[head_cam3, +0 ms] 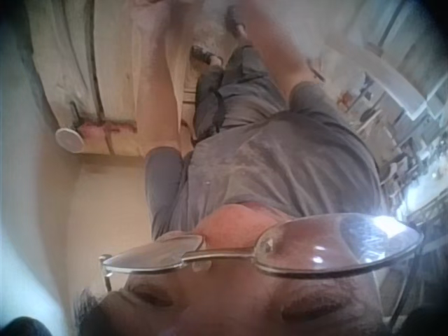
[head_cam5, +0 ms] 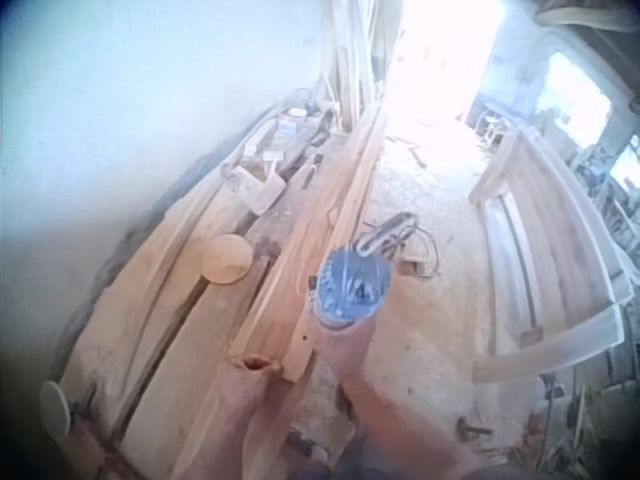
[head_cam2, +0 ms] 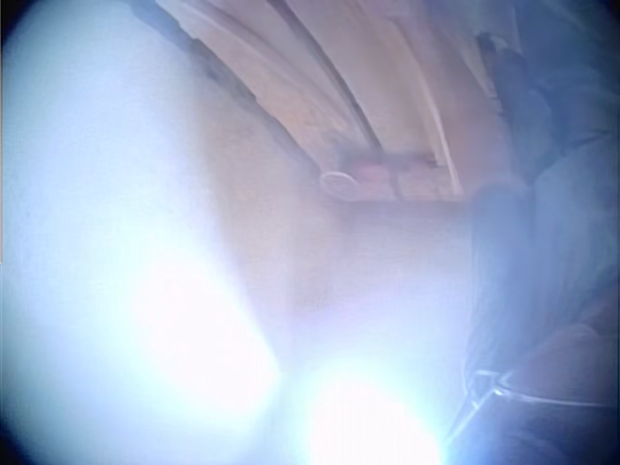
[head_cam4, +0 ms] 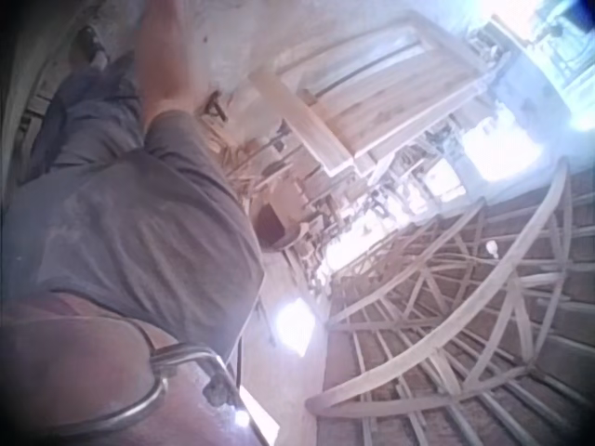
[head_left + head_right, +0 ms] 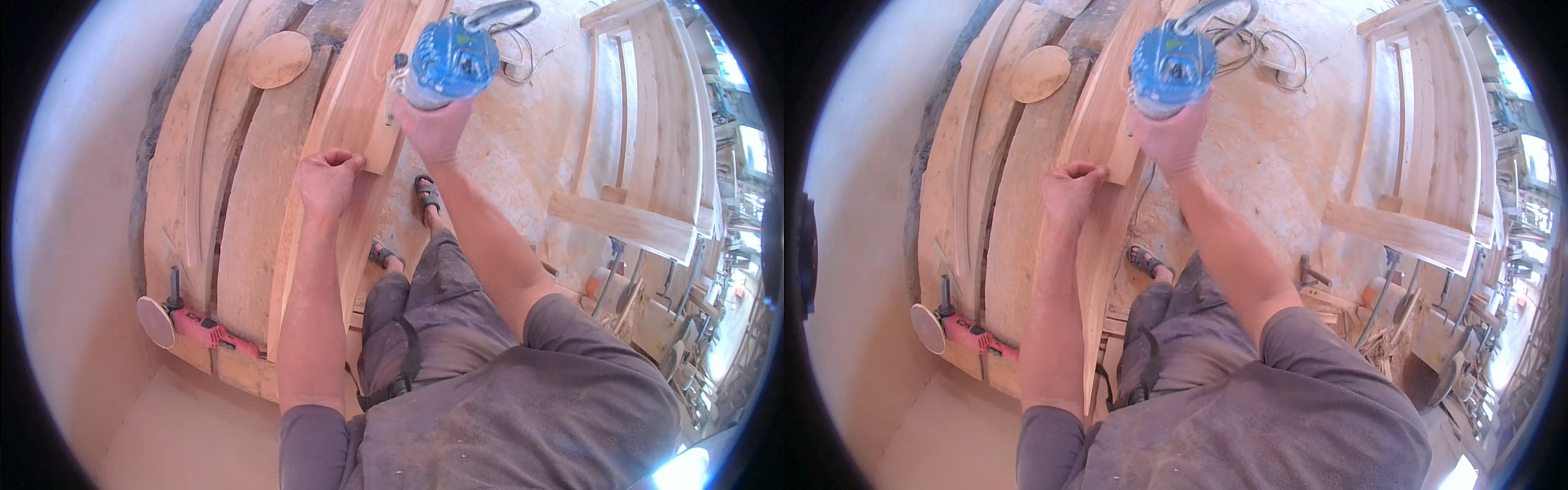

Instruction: The person uses a router to shape the edges and interior cutouts of a curved wooden board, moving the tool along the wood surface and clearing sawdust.

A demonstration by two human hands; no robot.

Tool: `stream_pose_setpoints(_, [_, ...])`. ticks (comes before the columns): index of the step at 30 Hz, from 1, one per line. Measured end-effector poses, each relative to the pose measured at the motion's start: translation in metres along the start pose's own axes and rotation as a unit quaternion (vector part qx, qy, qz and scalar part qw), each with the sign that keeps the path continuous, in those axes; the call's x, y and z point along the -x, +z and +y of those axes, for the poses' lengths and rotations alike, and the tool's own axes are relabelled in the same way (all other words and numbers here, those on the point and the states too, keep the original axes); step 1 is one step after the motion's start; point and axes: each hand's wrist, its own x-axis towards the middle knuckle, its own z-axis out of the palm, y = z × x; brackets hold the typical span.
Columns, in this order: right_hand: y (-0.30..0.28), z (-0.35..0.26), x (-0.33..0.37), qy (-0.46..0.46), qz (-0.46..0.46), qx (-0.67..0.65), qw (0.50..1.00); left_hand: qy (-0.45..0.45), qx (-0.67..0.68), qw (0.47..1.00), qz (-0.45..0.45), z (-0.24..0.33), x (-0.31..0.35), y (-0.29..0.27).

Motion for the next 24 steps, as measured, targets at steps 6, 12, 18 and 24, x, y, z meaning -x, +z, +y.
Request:
stream_pose_setpoints(6, [-0.015, -0.046, 0.068, -0.021, -0.074, 0.065, 0.995, 0.030, 0.141, 0.985, -0.093, 0.001, 0.010, -0.017])
stream_pose_setpoints(12, [-0.024, -0.071, 0.109, -0.159, -0.157, 0.268, 0.937, 0.025, 0.186, 0.969, -0.161, 0.008, 0.015, -0.033])
stream_pose_setpoints(18, [-0.018, -0.072, 0.102, -0.027, -0.151, 0.072, 0.986, 0.038, 0.131, 0.977, -0.164, 0.010, 0.014, -0.034])
stream_pose_setpoints(24, [-0.008, -0.054, 0.079, -0.001, -0.042, 0.030, 0.999, 0.043, 0.103, 0.975, -0.192, -0.005, 0.005, -0.040])
